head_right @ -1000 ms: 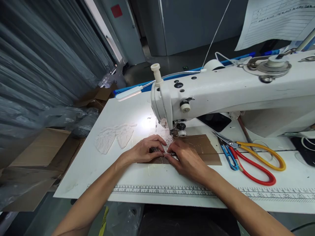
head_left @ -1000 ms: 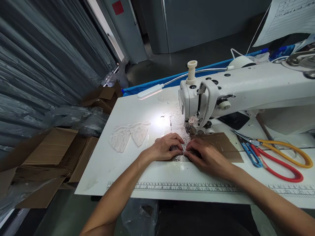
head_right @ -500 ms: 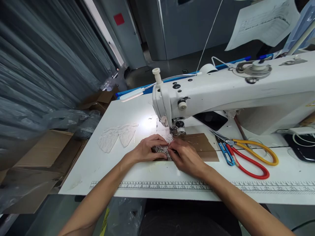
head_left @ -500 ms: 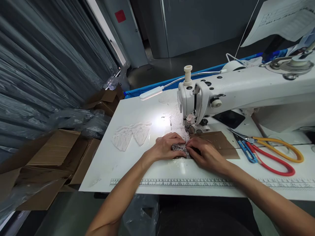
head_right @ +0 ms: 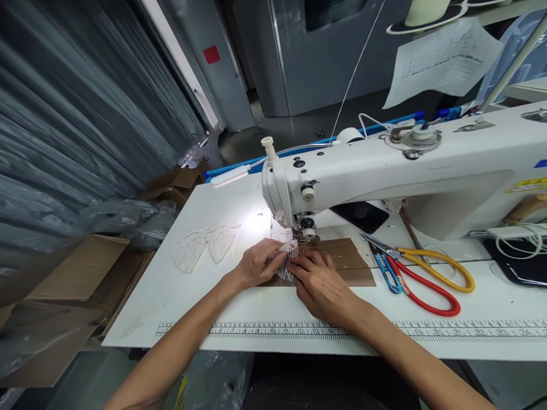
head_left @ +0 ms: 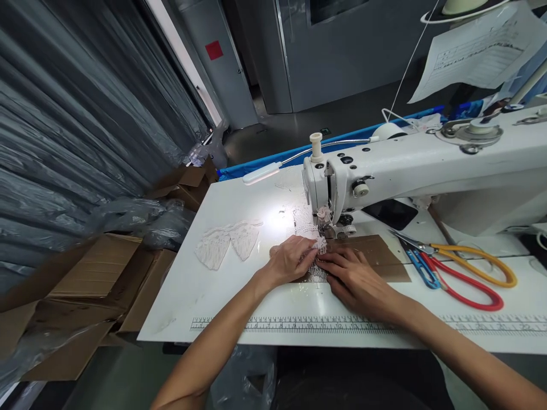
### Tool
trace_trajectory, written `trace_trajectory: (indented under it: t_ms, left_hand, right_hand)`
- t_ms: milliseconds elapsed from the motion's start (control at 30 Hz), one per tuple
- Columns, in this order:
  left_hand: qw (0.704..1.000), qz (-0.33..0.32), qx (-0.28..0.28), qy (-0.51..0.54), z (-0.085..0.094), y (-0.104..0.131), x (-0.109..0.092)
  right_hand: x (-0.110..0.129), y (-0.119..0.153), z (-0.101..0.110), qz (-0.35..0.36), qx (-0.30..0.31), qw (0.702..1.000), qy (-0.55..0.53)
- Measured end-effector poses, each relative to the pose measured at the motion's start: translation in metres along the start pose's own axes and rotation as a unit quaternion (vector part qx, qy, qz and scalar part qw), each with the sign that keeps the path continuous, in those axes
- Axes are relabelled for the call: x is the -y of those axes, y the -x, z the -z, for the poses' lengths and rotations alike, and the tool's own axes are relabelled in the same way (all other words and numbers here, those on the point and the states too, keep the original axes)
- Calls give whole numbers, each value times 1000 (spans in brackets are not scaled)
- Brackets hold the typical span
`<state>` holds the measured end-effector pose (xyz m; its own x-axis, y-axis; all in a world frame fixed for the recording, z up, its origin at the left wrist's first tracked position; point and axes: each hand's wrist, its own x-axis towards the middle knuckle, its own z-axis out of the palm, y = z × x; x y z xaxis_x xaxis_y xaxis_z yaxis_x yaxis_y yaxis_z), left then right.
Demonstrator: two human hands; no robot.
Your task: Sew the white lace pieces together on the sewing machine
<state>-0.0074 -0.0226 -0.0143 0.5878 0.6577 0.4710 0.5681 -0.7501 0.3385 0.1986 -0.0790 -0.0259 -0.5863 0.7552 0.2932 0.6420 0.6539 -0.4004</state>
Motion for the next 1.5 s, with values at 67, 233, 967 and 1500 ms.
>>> trace_trajectory:
  t_ms: [67,233,967,1500]
  left_hand:
    - [999,-35,22,5,-1,0,1]
    - [992,-113,61,5,-3,0,8]
    - [983,-173,24,-55,-5,7,8]
    - [978,-207,7,-35,-3,5,5]
  right_hand:
    - [1,1,1,-3,-3,1000,-3]
    - [6,2,3,-4,1,1000,-3]
    - [-64,-15,13,-46,43,995,79]
    - [-61,-14,12,-12,-1,998,59]
